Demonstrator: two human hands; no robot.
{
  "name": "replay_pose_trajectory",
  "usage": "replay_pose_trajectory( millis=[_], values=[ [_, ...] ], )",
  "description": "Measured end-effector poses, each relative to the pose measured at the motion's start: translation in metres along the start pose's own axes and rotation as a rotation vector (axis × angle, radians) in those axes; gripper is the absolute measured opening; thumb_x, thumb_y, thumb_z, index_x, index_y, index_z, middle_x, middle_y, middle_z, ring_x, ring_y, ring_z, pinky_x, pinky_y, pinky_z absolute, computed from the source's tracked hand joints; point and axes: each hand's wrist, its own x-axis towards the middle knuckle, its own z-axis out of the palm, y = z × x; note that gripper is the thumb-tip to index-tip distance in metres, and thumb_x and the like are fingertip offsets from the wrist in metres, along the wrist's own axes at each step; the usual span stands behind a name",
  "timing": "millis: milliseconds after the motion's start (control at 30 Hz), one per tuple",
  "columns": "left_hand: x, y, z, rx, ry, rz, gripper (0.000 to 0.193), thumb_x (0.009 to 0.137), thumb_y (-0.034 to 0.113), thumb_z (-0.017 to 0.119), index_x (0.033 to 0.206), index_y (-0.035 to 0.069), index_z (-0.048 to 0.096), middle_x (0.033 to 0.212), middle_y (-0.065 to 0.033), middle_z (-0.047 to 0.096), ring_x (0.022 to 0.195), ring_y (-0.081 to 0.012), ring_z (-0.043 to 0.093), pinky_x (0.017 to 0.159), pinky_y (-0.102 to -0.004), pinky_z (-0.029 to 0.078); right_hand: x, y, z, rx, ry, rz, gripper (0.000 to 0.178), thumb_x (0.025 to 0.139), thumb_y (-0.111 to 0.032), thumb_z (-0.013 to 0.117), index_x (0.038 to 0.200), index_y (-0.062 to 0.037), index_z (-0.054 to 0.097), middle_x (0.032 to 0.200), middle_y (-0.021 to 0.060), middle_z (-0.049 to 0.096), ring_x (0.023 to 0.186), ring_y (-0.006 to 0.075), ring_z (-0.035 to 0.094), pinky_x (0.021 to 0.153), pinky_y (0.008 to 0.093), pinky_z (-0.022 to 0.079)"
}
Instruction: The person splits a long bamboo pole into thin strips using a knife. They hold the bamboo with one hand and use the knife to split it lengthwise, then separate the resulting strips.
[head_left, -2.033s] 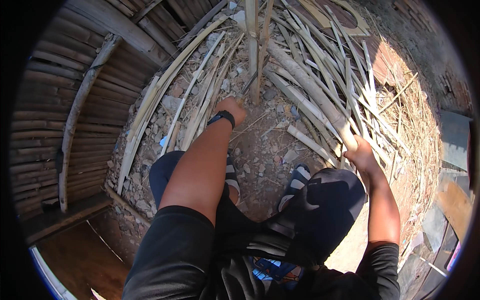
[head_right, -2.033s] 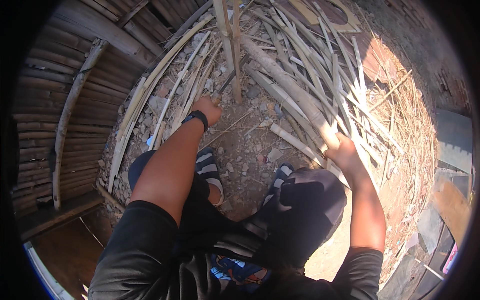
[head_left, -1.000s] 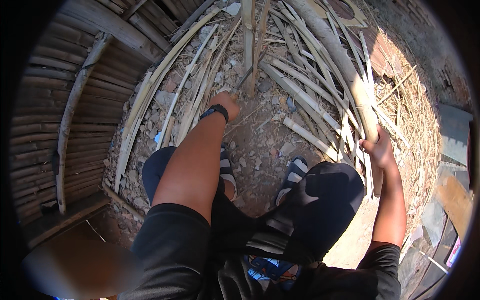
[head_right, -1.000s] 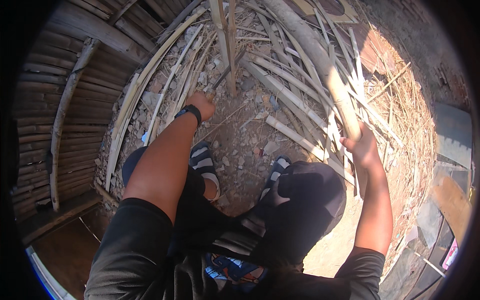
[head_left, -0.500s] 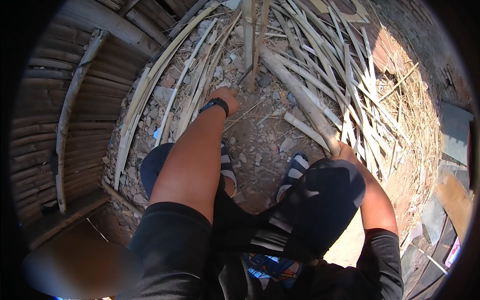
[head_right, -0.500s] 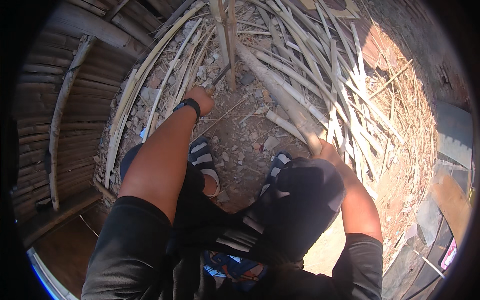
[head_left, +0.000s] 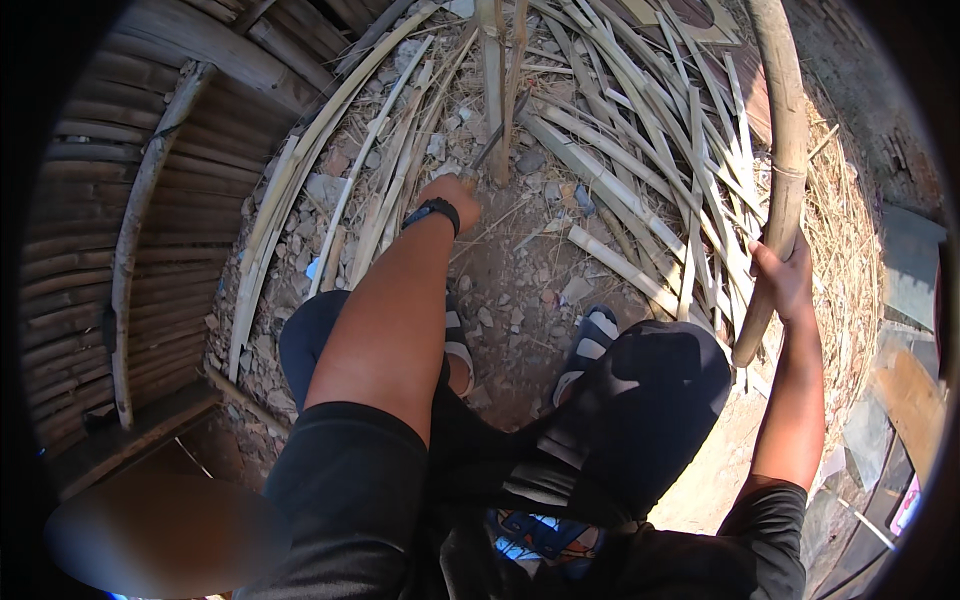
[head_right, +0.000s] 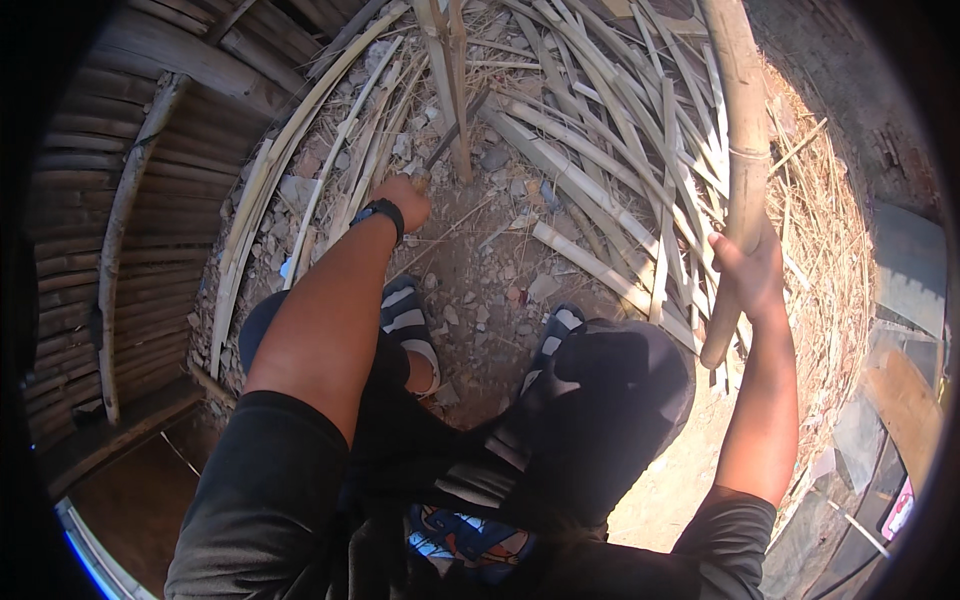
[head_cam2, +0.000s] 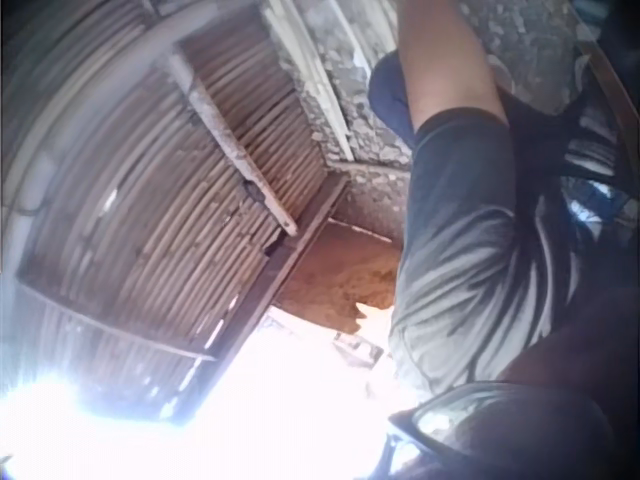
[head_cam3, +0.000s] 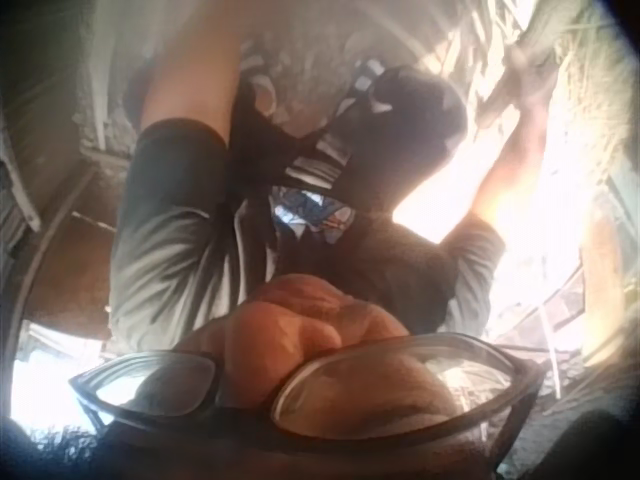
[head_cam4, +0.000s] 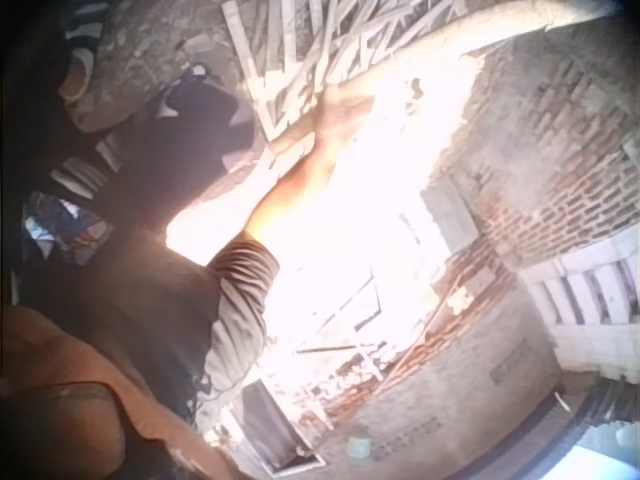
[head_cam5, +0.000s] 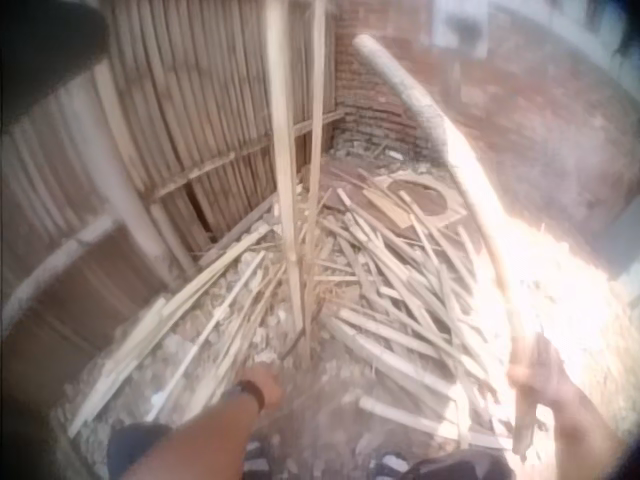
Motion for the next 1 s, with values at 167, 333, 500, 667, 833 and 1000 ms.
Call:
replay_pose_trajectory(
  millis=[167, 333, 500, 667, 833, 1000],
  values=[
    [-0.001, 0.006, 0.009, -0.072, -0.015, -0.063, 0.046, 0.086, 0.023, 0.061, 0.124, -0.003, 0.060, 0.115, -0.0238, 0.066, 0.103, -0.0354, 0.066, 0.090, -0.0434, 0.054, 0.007, 0.020, 0.039, 0.162, -0.033, -0.064, 0.024, 0.085, -0.012, 0.066, 0.101, 0.0001, 0.053, 0.079, 0.0056, 0.061, 0.066, 0.0137, 0.059, 0.060, 0.0287, 0.049],
    [-0.005, 0.008, 0.006, -0.047, -0.070, -0.050, 0.051, 0.085, 0.022, 0.062, 0.128, -0.003, 0.056, 0.117, -0.0243, 0.065, 0.104, -0.0344, 0.066, 0.091, -0.0431, 0.054, -0.033, 0.113, 0.097, -0.199, -0.555, 0.179, 0.047, 0.076, -0.004, 0.066, 0.121, 0.0028, 0.058, 0.101, 0.0179, 0.068, 0.093, 0.0256, 0.066, 0.084, 0.0343, 0.050],
    [-0.007, 0.003, 0.012, -0.042, -0.041, -0.043, 0.054, 0.083, 0.022, 0.064, 0.130, -0.002, 0.055, 0.121, -0.0244, 0.063, 0.108, -0.0353, 0.064, 0.093, -0.0428, 0.053, -0.036, 0.074, 0.095, -0.329, -0.465, 0.174, 0.047, 0.072, -0.006, 0.066, 0.118, 0.0042, 0.058, 0.102, 0.0243, 0.068, 0.097, 0.0322, 0.067, 0.087, 0.0375, 0.050],
    [-0.005, -0.001, 0.019, -0.059, 0.006, -0.073, 0.051, 0.082, 0.022, 0.064, 0.127, -0.003, 0.057, 0.122, -0.0242, 0.063, 0.110, -0.0362, 0.063, 0.094, -0.0426, 0.052, -0.029, 0.029, 0.060, -0.003, -0.360, 0.308, 0.034, 0.076, -0.006, 0.068, 0.108, -0.0001, 0.060, 0.078, 0.0057, 0.063, 0.070, 0.0117, 0.061, 0.062, 0.0276, 0.049],
    [-0.001, 0.001, 0.022, -0.047, 0.002, -0.034, 0.049, 0.082, 0.022, 0.064, 0.124, -0.003, 0.058, 0.118, -0.0238, 0.065, 0.108, -0.0360, 0.064, 0.093, -0.0428, 0.052, -0.011, 0.010, 0.012, 0.013, -0.051, -0.039, 0.027, 0.083, -0.012, 0.068, 0.104, -0.0009, 0.054, 0.077, 0.0035, 0.057, 0.061, 0.0107, 0.055, 0.055, 0.0267, 0.047],
    [0.004, -0.005, 0.030, -0.045, 0.039, -0.030, 0.049, 0.081, 0.022, 0.065, 0.123, -0.002, 0.059, 0.116, -0.0238, 0.065, 0.107, -0.0361, 0.064, 0.092, -0.0428, 0.052, -0.002, 0.025, 0.044, 0.111, 0.062, -0.137, 0.023, 0.086, -0.013, 0.070, 0.097, -0.0019, 0.052, 0.077, 0.0030, 0.058, 0.064, 0.0090, 0.055, 0.059, 0.0262, 0.047]
  ],
)
